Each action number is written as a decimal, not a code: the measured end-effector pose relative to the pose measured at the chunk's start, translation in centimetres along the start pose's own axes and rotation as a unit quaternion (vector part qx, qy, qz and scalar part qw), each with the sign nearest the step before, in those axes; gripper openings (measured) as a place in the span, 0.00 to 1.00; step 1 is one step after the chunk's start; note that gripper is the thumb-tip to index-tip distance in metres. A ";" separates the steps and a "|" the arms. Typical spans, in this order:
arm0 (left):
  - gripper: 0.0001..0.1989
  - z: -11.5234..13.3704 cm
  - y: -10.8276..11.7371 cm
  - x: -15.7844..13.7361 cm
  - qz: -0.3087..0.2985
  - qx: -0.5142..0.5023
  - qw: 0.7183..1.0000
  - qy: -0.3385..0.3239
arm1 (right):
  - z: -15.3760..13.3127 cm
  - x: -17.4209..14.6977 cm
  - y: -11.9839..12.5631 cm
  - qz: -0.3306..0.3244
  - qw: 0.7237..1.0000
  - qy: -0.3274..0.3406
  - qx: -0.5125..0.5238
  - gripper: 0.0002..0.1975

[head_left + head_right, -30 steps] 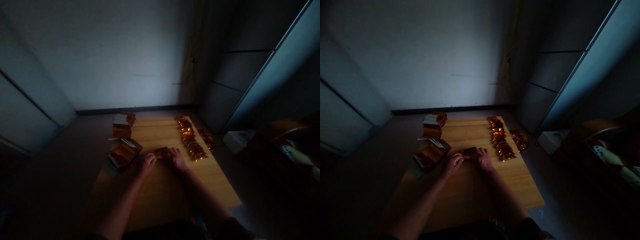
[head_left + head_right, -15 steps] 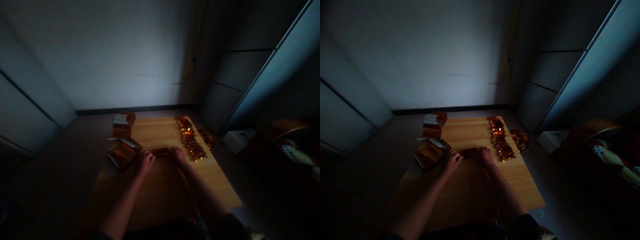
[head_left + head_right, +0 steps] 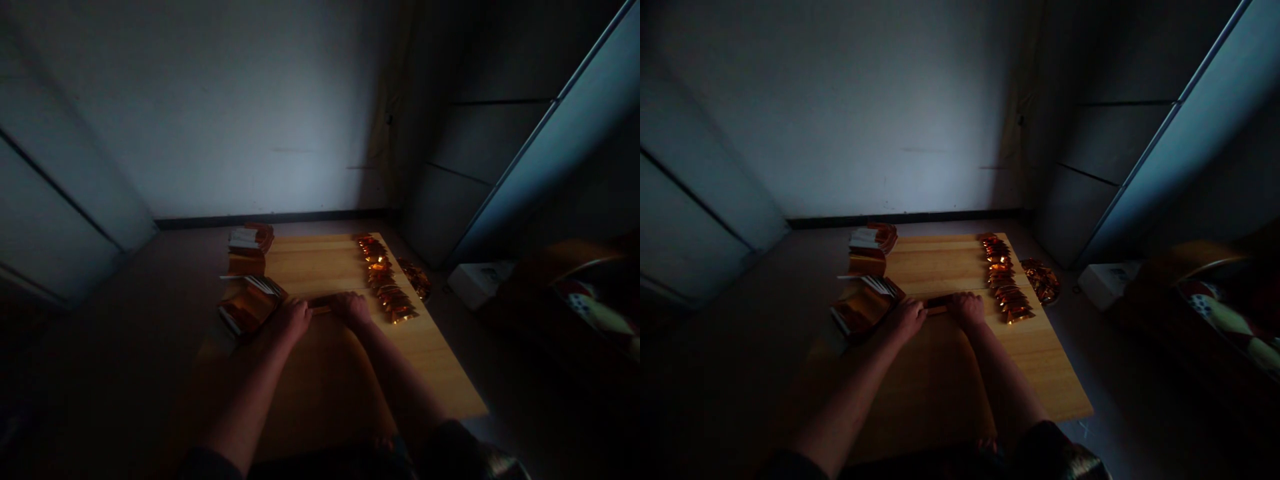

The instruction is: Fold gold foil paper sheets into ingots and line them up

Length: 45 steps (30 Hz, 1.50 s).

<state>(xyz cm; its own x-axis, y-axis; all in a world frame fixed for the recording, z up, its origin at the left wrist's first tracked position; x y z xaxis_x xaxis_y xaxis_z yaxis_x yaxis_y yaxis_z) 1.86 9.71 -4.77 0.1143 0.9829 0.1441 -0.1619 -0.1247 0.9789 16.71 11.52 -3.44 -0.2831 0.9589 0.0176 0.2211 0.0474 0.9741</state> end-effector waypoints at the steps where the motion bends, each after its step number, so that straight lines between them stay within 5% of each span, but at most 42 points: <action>1: 0.08 0.0 0.0 0.1 -0.006 0.003 1.000 0.004 | 0.0 0.0 0.0 -0.001 1.000 -0.002 0.000 0.14; 14: 0.10 0.5 0.2 0.2 -0.051 0.070 0.995 0.040 | 0.1 0.6 -0.2 -0.022 0.999 -0.037 0.011 0.12; 19: 0.06 1.1 1.9 -0.6 0.019 0.087 0.995 0.046 | 1.0 0.4 0.0 -0.002 0.997 -0.067 0.035 0.13; 27: 0.12 4.3 2.1 -1.3 0.074 0.101 0.987 -0.097 | -2.8 -0.1 -0.3 0.010 0.995 0.082 0.058 0.10; 45: 0.16 3.8 2.8 -4.5 0.050 0.091 0.994 -0.038 | -0.9 -1.5 -0.4 0.099 0.982 -0.068 0.146 0.11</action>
<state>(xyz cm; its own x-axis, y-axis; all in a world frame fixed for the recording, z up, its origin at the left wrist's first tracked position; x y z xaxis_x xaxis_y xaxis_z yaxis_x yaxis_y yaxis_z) 4.67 4.46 -2.13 0.1808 0.9524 0.2455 0.0031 -0.2502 0.9682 16.20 9.80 -3.62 -0.0844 0.9850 0.1505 0.5226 -0.0848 0.8483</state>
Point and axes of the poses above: each hand's wrist, its own x-axis towards the middle knuckle, its own y-axis out of the back of the hand, z = x × y, the point moved 9 cm from there along x, towards the middle knuckle, and after that the axes turned 7 degrees about x, right-handed, at the moved point
